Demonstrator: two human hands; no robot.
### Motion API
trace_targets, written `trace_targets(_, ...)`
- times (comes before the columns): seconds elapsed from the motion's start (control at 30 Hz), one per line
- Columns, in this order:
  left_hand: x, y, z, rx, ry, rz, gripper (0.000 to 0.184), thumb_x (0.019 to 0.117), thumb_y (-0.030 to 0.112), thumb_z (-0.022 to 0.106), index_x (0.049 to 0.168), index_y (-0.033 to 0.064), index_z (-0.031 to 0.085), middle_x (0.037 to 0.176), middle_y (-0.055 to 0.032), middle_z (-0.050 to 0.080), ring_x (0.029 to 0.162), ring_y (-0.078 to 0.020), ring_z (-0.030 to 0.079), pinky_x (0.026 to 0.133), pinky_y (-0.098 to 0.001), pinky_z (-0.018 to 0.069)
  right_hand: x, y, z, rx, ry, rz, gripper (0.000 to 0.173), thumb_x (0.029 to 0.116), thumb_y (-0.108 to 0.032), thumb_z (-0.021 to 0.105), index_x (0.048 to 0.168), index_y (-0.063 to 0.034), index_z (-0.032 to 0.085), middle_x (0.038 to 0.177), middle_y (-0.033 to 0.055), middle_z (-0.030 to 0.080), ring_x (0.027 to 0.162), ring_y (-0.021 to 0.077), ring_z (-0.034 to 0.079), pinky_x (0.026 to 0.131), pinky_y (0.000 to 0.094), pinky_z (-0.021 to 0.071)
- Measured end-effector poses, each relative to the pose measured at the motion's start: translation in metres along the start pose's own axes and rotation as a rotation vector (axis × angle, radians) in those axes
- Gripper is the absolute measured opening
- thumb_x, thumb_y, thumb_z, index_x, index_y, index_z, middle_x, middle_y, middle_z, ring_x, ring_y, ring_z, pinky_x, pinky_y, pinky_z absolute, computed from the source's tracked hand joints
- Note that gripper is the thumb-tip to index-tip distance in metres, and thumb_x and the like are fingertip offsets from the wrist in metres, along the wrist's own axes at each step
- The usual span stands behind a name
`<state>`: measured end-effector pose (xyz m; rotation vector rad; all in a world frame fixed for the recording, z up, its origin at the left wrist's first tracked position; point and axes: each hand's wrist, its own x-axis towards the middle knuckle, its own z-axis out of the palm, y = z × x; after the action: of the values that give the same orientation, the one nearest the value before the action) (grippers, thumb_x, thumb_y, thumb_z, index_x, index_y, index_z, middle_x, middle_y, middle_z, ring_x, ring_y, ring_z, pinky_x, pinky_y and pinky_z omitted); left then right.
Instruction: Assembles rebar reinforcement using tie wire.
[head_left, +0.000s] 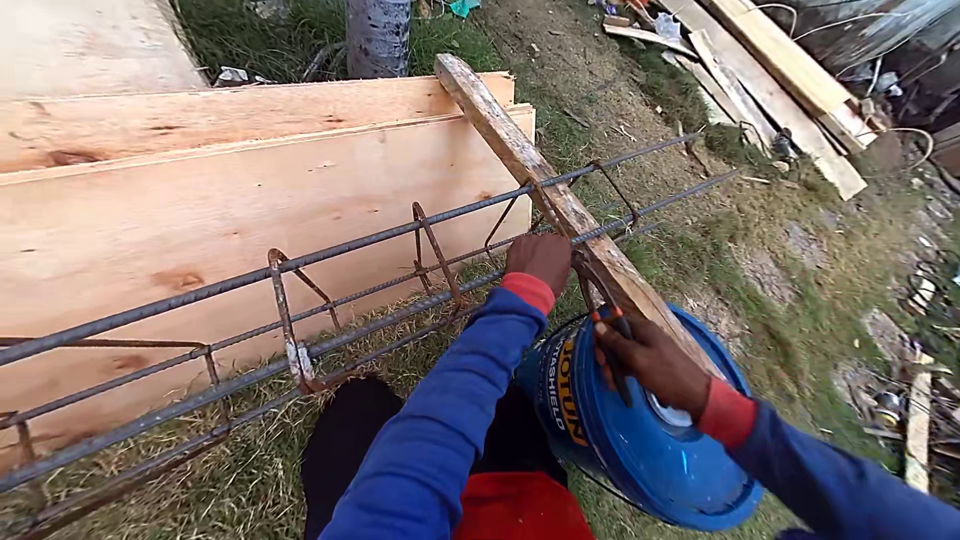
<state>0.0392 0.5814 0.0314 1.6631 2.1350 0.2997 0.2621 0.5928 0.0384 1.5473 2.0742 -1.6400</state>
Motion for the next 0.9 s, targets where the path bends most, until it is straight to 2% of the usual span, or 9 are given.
trace_targets(0.17,-0.002,-0.001,-0.003,0.003,-0.004,0.009,0.016,0.1014,0.015,0.055,0.107,0.0047,0.067,0.100,-0.0169,0.072,0.095,-0.0359,0.071,0.079,-0.0544,0.0563,-0.001,0.001,-0.008,0.219,-0.124,-0.007,0.038,0.1080,-0.037,0.048,0.116,-0.0034,0.063,0.085,0.0120,0.068,0.067,0.0241,0.069,0.063,0.0417,0.0632)
trace_targets(0.27,0.000,0.000,0.002,0.001,0.002,0.007,0.025,0.1031,0.028,0.058,0.111,0.0050,0.067,0.103,-0.0166,0.072,0.097,-0.0357,0.071,0.081,-0.0545,0.0565,-0.013,-0.011,-0.033,0.706,-0.501,0.155,0.035,0.1056,-0.044,0.051,0.117,-0.0120,0.058,0.079,-0.0005,0.057,0.060,0.0068,0.059,0.056,0.0221,0.0547)
trace_targets(0.33,-0.001,-0.001,-0.002,-0.020,-0.001,-0.005,0.027,0.1034,0.028,0.058,0.112,0.0044,0.068,0.104,-0.0174,0.072,0.099,-0.0365,0.071,0.084,-0.0551,0.0559,-0.010,-0.016,-0.045,0.791,-0.624,0.203,0.043,0.0985,-0.048,0.064,0.126,-0.0148,0.057,0.080,0.0009,0.059,0.062,0.0090,0.063,0.058,0.0240,0.0581)
trace_targets(0.5,0.000,-0.001,-0.001,-0.015,-0.012,-0.001,0.029,0.1046,0.030,0.057,0.113,0.0032,0.067,0.103,-0.0184,0.072,0.099,-0.0362,0.071,0.084,-0.0539,0.0558,-0.022,-0.077,-0.076,-0.608,-0.120,0.067,0.068,0.0839,-0.036,0.082,0.138,-0.0164,0.045,0.090,0.0086,0.070,0.064,0.0219,0.071,0.053,0.0400,0.0613)
trace_targets(0.57,0.001,-0.001,0.000,-0.011,-0.001,-0.008,0.029,0.1050,0.030,0.055,0.109,0.0041,0.067,0.101,-0.0173,0.072,0.096,-0.0355,0.072,0.081,-0.0534,0.0559,-0.031,-0.085,-0.075,-1.340,0.200,-0.193,0.059,0.0806,-0.046,0.073,0.128,-0.0148,0.057,0.095,0.0021,0.067,0.071,0.0212,0.068,0.057,0.0440,0.0556)
trace_targets(0.67,0.001,-0.002,0.001,-0.008,0.014,-0.006,0.024,0.1039,0.025,0.055,0.108,0.0048,0.067,0.099,-0.0165,0.072,0.094,-0.0351,0.072,0.079,-0.0525,0.0562,-0.027,-0.087,-0.077,-1.720,0.471,-0.479,0.049,0.0832,-0.034,0.064,0.118,0.0000,0.062,0.097,0.0187,0.062,0.085,0.0394,0.066,0.063,0.0516,0.0527)
trace_targets(0.77,-0.001,0.000,0.000,-0.020,-0.003,-0.005,0.024,0.1029,0.025,0.058,0.111,0.0034,0.066,0.101,-0.0174,0.072,0.096,-0.0360,0.071,0.080,-0.0531,0.0561,-0.027,-0.097,-0.075,-1.272,0.112,-0.062,0.030,0.1041,-0.038,0.055,0.112,-0.0113,0.064,0.081,0.0057,0.064,0.070,0.0220,0.066,0.060,0.0408,0.0565)
trace_targets(0.83,-0.006,0.001,-0.002,-0.021,0.017,-0.013,0.023,0.1027,0.021,0.057,0.112,0.0024,0.066,0.100,-0.0179,0.072,0.095,-0.0359,0.071,0.079,-0.0524,0.0561,-0.018,-0.089,-0.081,-0.542,-0.169,0.213,0.031,0.1069,-0.034,0.055,0.115,-0.0050,0.063,0.080,0.0089,0.066,0.063,0.0207,0.067,0.060,0.0380,0.0614)
trace_targets(0.9,-0.007,-0.002,-0.004,-0.022,0.016,-0.019,0.024,0.1045,0.021,0.055,0.114,0.0017,0.065,0.099,-0.0185,0.072,0.095,-0.0359,0.072,0.079,-0.0521,0.0564,-0.010,-0.085,-0.082,-0.401,-0.212,0.252,0.032,0.1066,-0.033,0.056,0.115,-0.0032,0.062,0.082,0.0097,0.067,0.067,0.0217,0.069,0.066,0.0397,0.0624)
